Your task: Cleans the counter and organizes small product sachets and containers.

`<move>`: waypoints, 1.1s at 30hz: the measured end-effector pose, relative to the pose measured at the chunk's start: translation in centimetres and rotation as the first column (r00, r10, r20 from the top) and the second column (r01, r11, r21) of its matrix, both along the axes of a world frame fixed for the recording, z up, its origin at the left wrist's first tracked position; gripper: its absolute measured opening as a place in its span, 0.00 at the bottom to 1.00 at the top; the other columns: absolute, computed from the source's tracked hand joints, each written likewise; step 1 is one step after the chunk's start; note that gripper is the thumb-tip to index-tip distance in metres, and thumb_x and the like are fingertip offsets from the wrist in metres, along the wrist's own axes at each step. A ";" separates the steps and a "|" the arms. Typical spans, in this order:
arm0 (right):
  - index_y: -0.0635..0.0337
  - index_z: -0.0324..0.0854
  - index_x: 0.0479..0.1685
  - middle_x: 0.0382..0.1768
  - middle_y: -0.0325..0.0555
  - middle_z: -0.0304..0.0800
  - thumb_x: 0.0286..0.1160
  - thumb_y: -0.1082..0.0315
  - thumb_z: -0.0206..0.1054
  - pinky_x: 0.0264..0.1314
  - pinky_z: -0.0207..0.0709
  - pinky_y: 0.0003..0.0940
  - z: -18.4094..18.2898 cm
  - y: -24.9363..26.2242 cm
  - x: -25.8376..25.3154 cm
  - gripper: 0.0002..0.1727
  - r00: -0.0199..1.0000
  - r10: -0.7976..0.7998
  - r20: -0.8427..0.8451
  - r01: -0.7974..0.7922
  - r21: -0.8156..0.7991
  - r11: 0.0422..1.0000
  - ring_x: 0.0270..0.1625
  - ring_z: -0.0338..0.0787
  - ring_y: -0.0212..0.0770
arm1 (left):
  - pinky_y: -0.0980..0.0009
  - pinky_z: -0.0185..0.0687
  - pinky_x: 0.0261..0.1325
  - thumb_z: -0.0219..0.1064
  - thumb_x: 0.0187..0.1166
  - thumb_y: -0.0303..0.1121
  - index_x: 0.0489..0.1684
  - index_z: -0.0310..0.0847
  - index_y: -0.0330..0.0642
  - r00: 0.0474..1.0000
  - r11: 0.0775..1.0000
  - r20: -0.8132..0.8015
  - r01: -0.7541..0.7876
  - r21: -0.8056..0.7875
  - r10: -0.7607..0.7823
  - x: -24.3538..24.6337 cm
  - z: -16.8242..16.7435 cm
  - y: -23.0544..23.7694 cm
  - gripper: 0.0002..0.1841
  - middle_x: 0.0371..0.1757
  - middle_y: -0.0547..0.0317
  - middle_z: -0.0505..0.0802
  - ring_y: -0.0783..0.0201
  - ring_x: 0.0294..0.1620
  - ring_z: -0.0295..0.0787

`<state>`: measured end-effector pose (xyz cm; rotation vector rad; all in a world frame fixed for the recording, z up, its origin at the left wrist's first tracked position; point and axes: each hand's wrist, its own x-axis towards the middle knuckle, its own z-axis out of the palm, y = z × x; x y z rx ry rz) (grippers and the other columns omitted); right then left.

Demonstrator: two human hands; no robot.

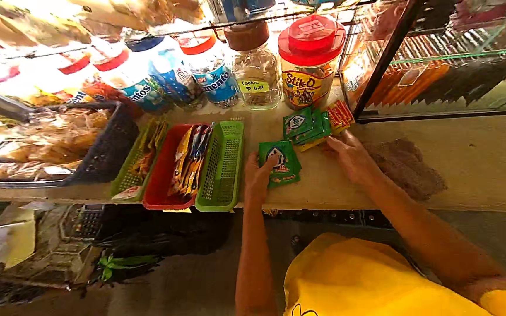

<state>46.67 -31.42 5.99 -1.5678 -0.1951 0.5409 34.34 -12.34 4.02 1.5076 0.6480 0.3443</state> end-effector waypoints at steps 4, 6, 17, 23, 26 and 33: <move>0.58 0.61 0.85 0.70 0.54 0.81 0.91 0.61 0.58 0.70 0.79 0.43 0.4 -0.2 0.9 0.27 0.997 0.029 0.073 -0.018 -0.150 0.988 0.66 0.86 0.44 | 0.65 0.88 0.49 0.71 0.78 0.28 0.69 0.72 0.33 0.999 1.000 0.032 -0.019 0.022 0.019 -0.4 0.1 -0.5 0.22 0.50 0.49 0.90 0.64 0.43 0.89; 0.60 0.49 0.93 0.78 0.59 0.76 0.91 0.61 0.57 0.77 0.76 0.50 1.6 -2.3 0.1 0.35 0.953 0.181 0.244 -0.073 -0.393 0.917 0.74 0.83 0.52 | 0.61 0.88 0.51 0.71 0.79 0.30 0.70 0.71 0.32 1.000 0.996 0.010 -0.011 0.094 0.010 -0.8 0.5 -0.6 0.23 0.52 0.45 0.90 0.61 0.46 0.90; 0.65 0.73 0.81 0.73 0.76 0.76 0.83 0.75 0.61 0.76 0.64 0.77 -0.5 -11.1 -1.0 0.26 0.726 0.435 0.532 0.208 -0.773 0.599 0.77 0.72 0.81 | 0.45 0.75 0.75 0.64 0.85 0.33 0.89 0.58 0.31 0.982 0.856 -0.187 0.105 0.506 -0.011 -2.6 0.0 -2.4 0.33 0.81 0.26 0.70 0.34 0.78 0.72; 0.70 0.79 0.73 0.63 0.71 0.86 0.78 0.74 0.64 0.65 0.77 0.66 5.1 -6.8 -5.4 0.23 0.619 0.382 0.687 0.176 -0.595 0.784 0.64 0.86 0.69 | 0.44 0.79 0.68 0.73 0.78 0.36 0.83 0.67 0.28 0.992 0.835 -0.124 0.049 0.548 0.023 -3.3 0.4 -2.5 0.35 0.74 0.23 0.73 0.32 0.69 0.77; 0.67 0.82 0.69 0.61 0.61 0.89 0.73 0.74 0.68 0.64 0.82 0.54 6.0 -3.0 -6.3 0.23 0.550 0.439 0.710 0.013 -0.532 0.846 0.61 0.90 0.56 | 0.49 0.83 0.60 0.74 0.76 0.29 0.80 0.69 0.28 0.998 0.915 -0.038 -0.022 0.403 0.041 -3.0 0.7 -2.9 0.32 0.65 0.28 0.83 0.42 0.57 0.86; 0.58 0.69 0.86 0.82 0.57 0.73 0.84 0.56 0.64 0.87 0.63 0.57 -0.2 5.4 -7.3 0.32 0.548 0.463 0.697 -0.253 -0.390 0.886 0.86 0.70 0.56 | 0.74 0.85 0.50 0.58 0.79 0.24 0.65 0.69 0.38 0.921 0.978 0.362 -0.076 -0.193 0.143 -2.5 -1.5 -3.7 0.17 0.48 0.64 0.86 0.77 0.45 0.85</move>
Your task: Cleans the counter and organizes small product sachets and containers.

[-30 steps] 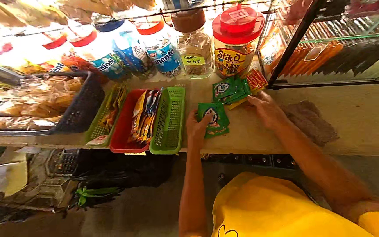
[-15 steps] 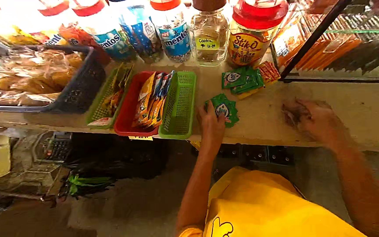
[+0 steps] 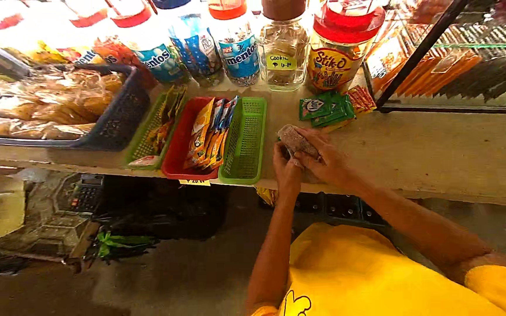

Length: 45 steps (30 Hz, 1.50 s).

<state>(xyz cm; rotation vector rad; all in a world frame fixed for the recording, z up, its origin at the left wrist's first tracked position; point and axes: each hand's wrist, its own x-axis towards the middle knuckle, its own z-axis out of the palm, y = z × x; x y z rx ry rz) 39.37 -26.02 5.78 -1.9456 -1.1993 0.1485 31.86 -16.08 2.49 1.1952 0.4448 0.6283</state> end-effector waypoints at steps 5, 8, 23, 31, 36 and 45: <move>0.60 0.71 0.84 0.82 0.62 0.73 0.83 0.51 0.62 0.79 0.68 0.64 -1.0 1.3 -2.9 0.33 0.980 -0.113 0.162 0.091 0.133 0.987 0.83 0.73 0.63 | 0.78 0.87 0.36 0.33 0.95 0.37 0.51 0.75 0.54 0.994 0.867 0.113 0.060 -0.495 -0.004 -0.6 1.5 -0.6 0.19 0.32 0.71 0.90 0.78 0.32 0.89; 0.58 0.78 0.78 0.73 0.59 0.83 0.82 0.61 0.63 0.71 0.75 0.59 -0.4 2.1 -1.4 0.26 0.943 -0.134 0.305 0.062 0.237 0.970 0.73 0.82 0.60 | 0.78 0.87 0.38 0.36 0.95 0.39 0.47 0.77 0.55 0.984 0.860 0.174 0.119 -0.497 -0.036 -0.6 2.9 -1.0 0.19 0.32 0.72 0.90 0.78 0.33 0.89; 0.60 0.82 0.73 0.60 0.62 0.87 0.78 0.69 0.64 0.58 0.83 0.56 0.5 2.3 0.4 0.23 0.926 -0.141 0.351 0.091 0.153 0.984 0.61 0.87 0.62 | 0.76 0.87 0.47 0.34 0.95 0.49 0.54 0.80 0.58 0.953 0.873 0.301 0.155 -0.462 -0.009 0.4 2.5 -1.1 0.24 0.42 0.72 0.92 0.78 0.44 0.89; 0.60 0.87 0.66 0.56 0.66 0.88 0.69 0.75 0.69 0.53 0.86 0.58 1.0 -0.9 -0.8 0.23 0.909 0.016 0.416 -0.053 0.076 0.996 0.58 0.90 0.65 | 0.76 0.86 0.57 0.36 0.95 0.47 0.80 0.68 0.66 0.927 0.925 0.358 0.037 -0.379 0.110 0.5 3.1 -1.8 0.22 0.66 0.76 0.89 0.78 0.60 0.88; 0.60 0.81 0.73 0.63 0.58 0.87 0.78 0.79 0.62 0.64 0.83 0.55 4.6 -2.4 4.8 0.23 0.964 0.263 -0.035 -0.264 -0.041 0.964 0.61 0.89 0.54 | 0.71 0.85 0.62 0.41 0.95 0.46 0.80 0.66 0.62 0.909 0.934 0.389 -0.003 -0.357 0.152 1.2 2.4 -3.7 0.20 0.64 0.71 0.88 0.74 0.60 0.87; 0.52 0.62 0.92 0.89 0.54 0.64 0.94 0.52 0.44 0.86 0.53 0.67 3.7 -6.0 4.8 0.31 0.918 0.393 -0.050 -0.396 -0.081 0.915 0.89 0.61 0.62 | 0.77 0.88 0.42 0.33 0.95 0.53 0.70 0.74 0.63 0.930 0.878 0.197 -0.201 -0.434 0.310 2.4 3.7 -8.2 0.24 0.46 0.73 0.93 0.78 0.43 0.90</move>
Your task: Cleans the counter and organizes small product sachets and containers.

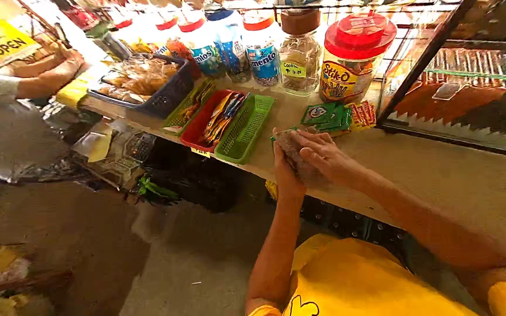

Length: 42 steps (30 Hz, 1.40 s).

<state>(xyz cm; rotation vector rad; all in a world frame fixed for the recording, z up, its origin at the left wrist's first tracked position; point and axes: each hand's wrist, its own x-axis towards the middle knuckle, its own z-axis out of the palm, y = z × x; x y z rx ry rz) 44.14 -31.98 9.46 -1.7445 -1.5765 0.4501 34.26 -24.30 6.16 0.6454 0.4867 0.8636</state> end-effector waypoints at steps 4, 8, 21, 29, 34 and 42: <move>0.56 0.61 0.92 0.82 0.63 0.71 0.72 0.54 0.77 0.76 0.59 0.77 -1.1 -0.8 2.5 0.46 0.990 -0.138 -0.013 0.139 0.063 0.988 0.82 0.67 0.71 | 0.73 0.89 0.46 0.32 0.95 0.48 0.71 0.76 0.60 0.995 0.994 -0.004 -0.104 0.022 0.104 -0.3 0.1 -1.6 0.25 0.48 0.70 0.93 0.75 0.46 0.91; 0.56 0.64 0.87 0.67 0.62 0.84 0.68 0.51 0.81 0.70 0.78 0.62 -1.1 -1.5 2.9 0.46 0.918 -0.216 -0.333 0.160 -0.188 0.969 0.67 0.86 0.57 | 0.74 0.89 0.46 0.34 0.94 0.45 0.71 0.76 0.62 0.991 0.988 0.037 -0.129 0.083 0.126 -0.2 -0.5 -2.5 0.23 0.46 0.71 0.94 0.76 0.45 0.92; 0.64 0.77 0.70 0.53 0.62 0.91 0.68 0.59 0.81 0.56 0.84 0.61 -0.2 -2.1 2.0 0.32 0.875 -0.422 -0.238 0.471 0.211 0.857 0.53 0.92 0.58 | 0.67 0.75 0.75 0.42 0.94 0.38 0.95 0.42 0.50 0.829 0.769 -0.241 -0.305 0.562 0.505 -1.8 0.2 -4.2 0.29 0.83 0.54 0.72 0.69 0.75 0.76; 0.65 0.83 0.62 0.43 0.45 0.92 0.75 0.63 0.73 0.49 0.86 0.31 -0.4 0.6 0.9 0.20 0.922 -0.063 -0.383 0.128 0.145 0.981 0.43 0.90 0.30 | 0.71 0.85 0.61 0.42 0.94 0.40 0.91 0.55 0.60 0.965 0.944 -0.177 -0.135 0.302 0.195 0.0 -0.2 -1.3 0.25 0.68 0.66 0.86 0.74 0.62 0.86; 0.50 0.54 0.91 0.74 0.46 0.79 0.77 0.44 0.65 0.67 0.83 0.41 -1.8 3.1 1.2 0.44 0.802 -0.092 -0.590 0.141 0.038 0.989 0.66 0.86 0.36 | 0.72 0.85 0.61 0.45 0.93 0.47 0.92 0.50 0.67 0.991 0.955 -0.071 -0.090 0.284 0.114 -0.4 0.1 0.7 0.27 0.70 0.70 0.84 0.75 0.62 0.86; 0.51 0.74 0.69 0.46 0.34 0.92 0.75 0.61 0.66 0.53 0.88 0.32 -1.7 4.6 1.0 0.22 0.549 -0.079 -0.832 0.085 -0.039 0.996 0.47 0.92 0.29 | 0.68 0.68 0.82 0.39 0.95 0.45 0.96 0.41 0.55 0.977 0.822 -0.150 -0.042 0.568 0.154 0.9 -0.7 4.3 0.30 0.93 0.65 0.59 0.74 0.84 0.65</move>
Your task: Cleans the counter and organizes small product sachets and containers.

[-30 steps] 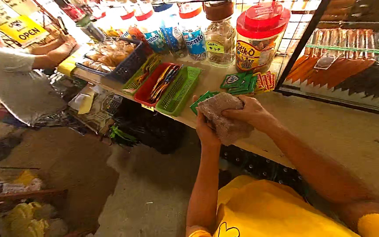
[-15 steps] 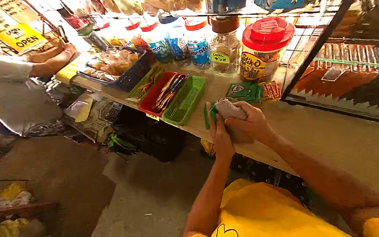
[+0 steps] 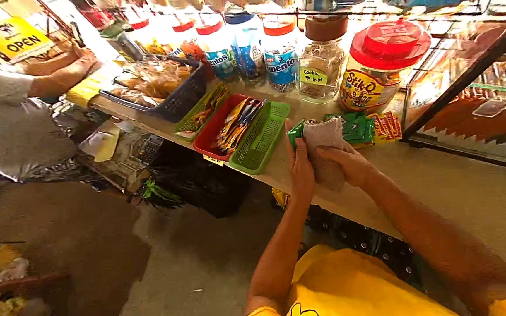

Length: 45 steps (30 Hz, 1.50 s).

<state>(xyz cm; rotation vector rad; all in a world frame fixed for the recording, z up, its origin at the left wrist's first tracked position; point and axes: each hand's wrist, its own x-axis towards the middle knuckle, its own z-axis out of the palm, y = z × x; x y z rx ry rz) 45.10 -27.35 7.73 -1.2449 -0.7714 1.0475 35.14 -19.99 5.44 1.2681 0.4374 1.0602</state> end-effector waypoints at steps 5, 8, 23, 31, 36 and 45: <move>0.55 0.73 0.72 0.50 0.36 0.92 0.76 0.63 0.70 0.54 0.89 0.32 0.3 -0.9 1.6 0.25 0.976 -0.171 0.132 0.172 0.001 0.985 0.49 0.92 0.30 | 0.68 0.79 0.72 0.40 0.95 0.46 0.95 0.40 0.64 0.997 0.986 0.065 0.059 -0.157 -0.050 -0.6 0.2 1.0 0.29 0.80 0.68 0.75 0.75 0.71 0.79; 0.57 0.66 0.80 0.58 0.40 0.88 0.79 0.56 0.70 0.62 0.86 0.30 0.8 -1.1 2.1 0.32 0.861 -0.326 0.391 0.331 0.055 0.942 0.56 0.89 0.26 | 0.66 0.82 0.69 0.39 0.94 0.44 0.94 0.39 0.67 0.991 0.967 0.072 0.123 -0.225 -0.110 -0.8 0.1 0.8 0.29 0.77 0.64 0.80 0.69 0.69 0.83; 0.68 0.83 0.64 0.55 0.64 0.87 0.85 0.50 0.62 0.48 0.86 0.51 -2.2 -0.9 2.0 0.27 0.290 -0.421 0.859 0.185 0.381 0.906 0.52 0.91 0.56 | 0.71 0.86 0.58 0.36 0.93 0.56 0.62 0.78 0.57 0.925 0.751 0.225 0.379 -0.540 -0.305 0.6 -0.4 -1.3 0.25 0.50 0.71 0.91 0.75 0.53 0.88; 0.71 0.79 0.67 0.55 0.62 0.89 0.80 0.58 0.68 0.54 0.88 0.48 -3.1 -1.4 -1.9 0.25 0.510 -0.311 0.802 0.195 0.245 0.950 0.52 0.93 0.51 | 0.79 0.85 0.57 0.48 0.87 0.63 0.88 0.59 0.66 0.953 0.906 0.188 0.286 -0.311 -0.237 1.1 -1.4 0.3 0.31 0.64 0.77 0.88 0.83 0.56 0.87; 0.72 0.74 0.71 0.57 0.59 0.89 0.85 0.54 0.62 0.66 0.83 0.41 -1.7 -0.7 0.9 0.28 0.662 -0.477 0.578 0.411 0.252 0.876 0.59 0.90 0.40 | 0.68 0.60 0.86 0.34 0.92 0.58 0.95 0.40 0.44 0.978 0.983 -0.117 0.163 -0.083 -0.172 1.7 -2.1 -4.8 0.37 0.90 0.58 0.64 0.73 0.85 0.62; 0.77 0.75 0.68 0.55 0.56 0.90 0.83 0.63 0.64 0.67 0.83 0.30 -3.0 -0.3 -0.2 0.24 0.736 -0.383 0.558 0.189 0.375 0.908 0.59 0.90 0.33 | 0.67 0.65 0.85 0.31 0.94 0.54 0.95 0.36 0.44 0.993 0.993 -0.034 0.117 0.002 -0.117 2.1 -1.1 -0.7 0.35 0.87 0.55 0.67 0.69 0.83 0.67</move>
